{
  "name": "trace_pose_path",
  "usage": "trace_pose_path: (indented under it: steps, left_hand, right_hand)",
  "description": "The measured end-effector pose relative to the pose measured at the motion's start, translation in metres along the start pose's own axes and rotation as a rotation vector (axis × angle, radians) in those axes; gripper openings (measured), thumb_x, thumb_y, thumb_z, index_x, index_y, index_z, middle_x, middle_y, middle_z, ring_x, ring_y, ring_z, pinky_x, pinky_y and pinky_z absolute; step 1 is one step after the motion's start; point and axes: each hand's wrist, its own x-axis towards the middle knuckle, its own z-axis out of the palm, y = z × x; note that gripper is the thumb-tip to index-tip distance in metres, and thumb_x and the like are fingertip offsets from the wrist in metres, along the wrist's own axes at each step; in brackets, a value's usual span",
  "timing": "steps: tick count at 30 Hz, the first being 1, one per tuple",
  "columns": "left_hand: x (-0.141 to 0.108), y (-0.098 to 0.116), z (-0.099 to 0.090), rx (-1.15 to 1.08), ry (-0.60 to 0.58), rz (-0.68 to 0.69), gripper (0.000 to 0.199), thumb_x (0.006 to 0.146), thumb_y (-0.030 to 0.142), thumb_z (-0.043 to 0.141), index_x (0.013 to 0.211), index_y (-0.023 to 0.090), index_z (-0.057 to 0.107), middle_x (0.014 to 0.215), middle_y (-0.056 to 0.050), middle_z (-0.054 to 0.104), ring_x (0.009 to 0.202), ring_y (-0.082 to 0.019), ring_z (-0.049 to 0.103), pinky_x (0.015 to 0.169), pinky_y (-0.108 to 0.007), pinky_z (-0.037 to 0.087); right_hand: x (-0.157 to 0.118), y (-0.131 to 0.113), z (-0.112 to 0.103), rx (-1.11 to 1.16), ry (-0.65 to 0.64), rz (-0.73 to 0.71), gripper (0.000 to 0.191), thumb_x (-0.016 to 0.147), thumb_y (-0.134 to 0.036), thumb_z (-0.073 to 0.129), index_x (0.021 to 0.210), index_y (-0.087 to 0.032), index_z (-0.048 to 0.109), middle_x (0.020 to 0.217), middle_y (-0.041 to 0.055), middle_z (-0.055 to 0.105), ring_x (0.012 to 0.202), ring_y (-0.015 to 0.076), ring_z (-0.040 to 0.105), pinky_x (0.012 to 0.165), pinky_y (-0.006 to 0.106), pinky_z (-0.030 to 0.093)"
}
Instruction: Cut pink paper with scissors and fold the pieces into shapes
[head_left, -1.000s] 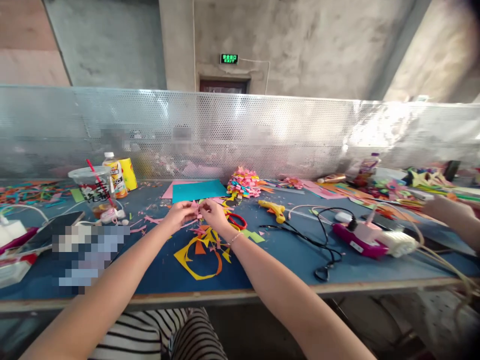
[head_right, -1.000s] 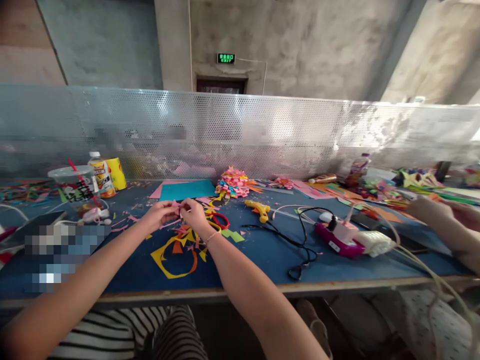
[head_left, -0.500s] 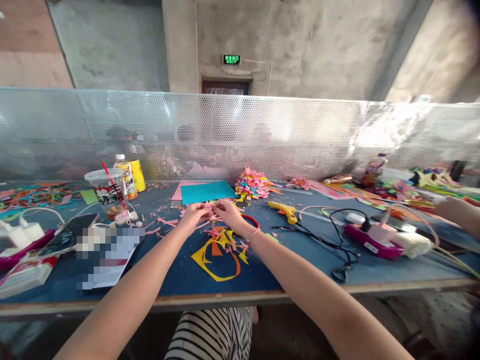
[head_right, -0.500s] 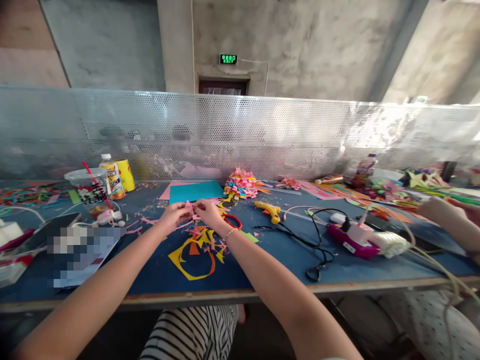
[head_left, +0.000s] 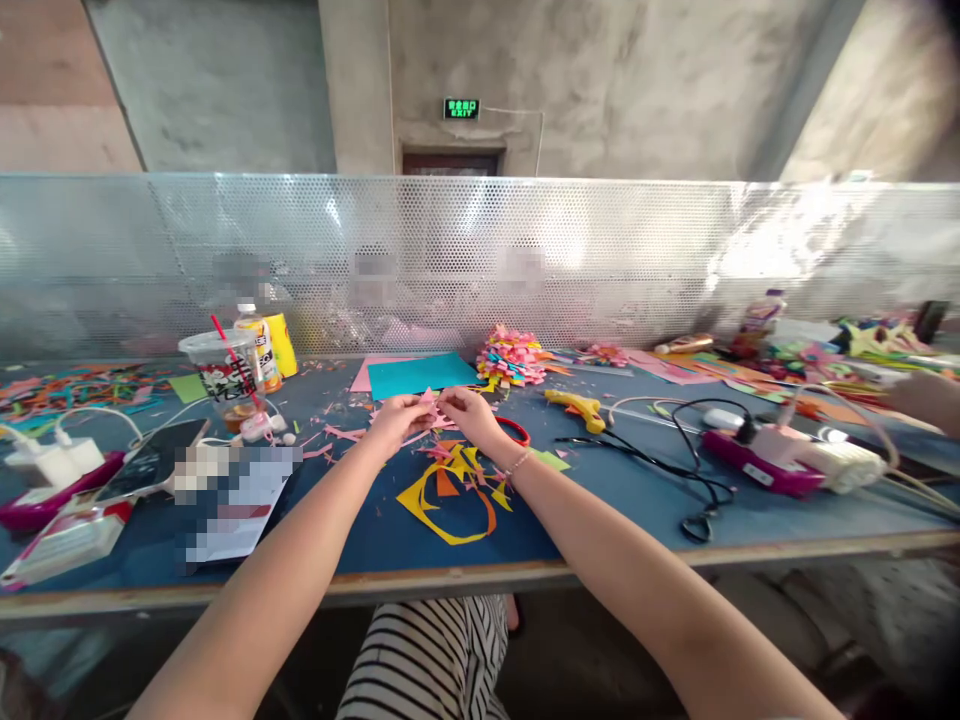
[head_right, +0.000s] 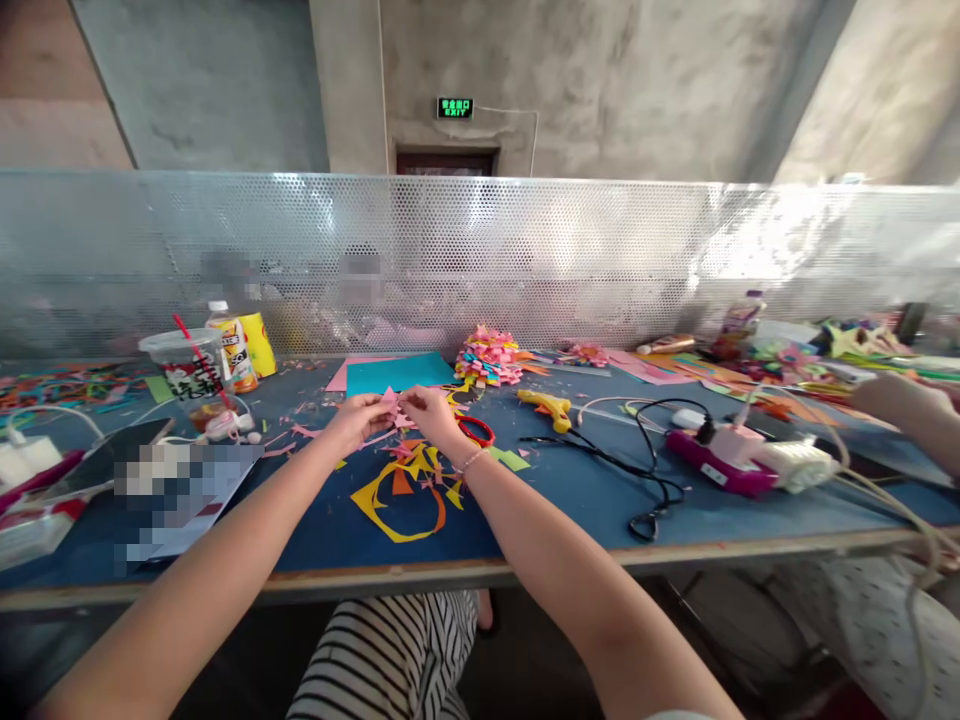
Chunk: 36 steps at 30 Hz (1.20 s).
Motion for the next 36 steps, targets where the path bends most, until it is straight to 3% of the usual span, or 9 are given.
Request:
trace_pose_path:
  steps: [9, 19, 27, 36]
  left_hand:
    - [-0.006, 0.005, 0.01, -0.056, 0.005, -0.002, 0.014, 0.057, 0.017, 0.069, 0.065, 0.01, 0.06, 0.057, -0.003, 0.059, 0.053, -0.008, 0.056, 0.058, -0.021, 0.047]
    - [-0.004, 0.002, 0.01, -0.071, -0.026, 0.017, 0.015, 0.058, 0.02, 0.068, 0.066, 0.011, 0.06, 0.057, -0.002, 0.06, 0.052, -0.007, 0.056, 0.057, -0.02, 0.046]
    - [-0.005, 0.003, 0.011, -0.164, -0.003, -0.007, 0.013, 0.06, 0.021, 0.067, 0.066, 0.012, 0.06, 0.056, -0.001, 0.06, 0.051, -0.006, 0.055, 0.054, -0.018, 0.045]
    - [-0.007, 0.006, 0.014, -0.243, 0.019, 0.011, 0.01, 0.061, 0.018, 0.067, 0.064, 0.011, 0.06, 0.055, -0.001, 0.06, 0.051, -0.006, 0.056, 0.053, -0.017, 0.046]
  right_hand:
    - [-0.003, -0.009, -0.003, -0.09, 0.092, -0.039, 0.011, 0.072, -0.022, 0.049, 0.073, -0.016, 0.058, 0.068, 0.0006, 0.057, 0.058, 0.0084, 0.049, 0.054, 0.02, 0.038]
    - [-0.003, -0.008, -0.006, -0.001, 0.03, -0.042, 0.012, 0.075, -0.025, 0.048, 0.077, -0.016, 0.056, 0.067, 0.0002, 0.056, 0.059, 0.0085, 0.05, 0.053, 0.02, 0.04]
    - [-0.003, -0.01, -0.015, -0.23, -0.005, -0.214, 0.017, 0.078, -0.022, 0.046, 0.085, -0.018, 0.061, 0.083, 0.0044, 0.061, 0.075, 0.0125, 0.055, 0.067, 0.024, 0.043]
    - [-0.005, -0.017, -0.019, -0.336, -0.03, -0.343, 0.022, 0.082, -0.021, 0.044, 0.094, -0.02, 0.062, 0.09, 0.0059, 0.062, 0.084, 0.0139, 0.056, 0.076, 0.028, 0.045]
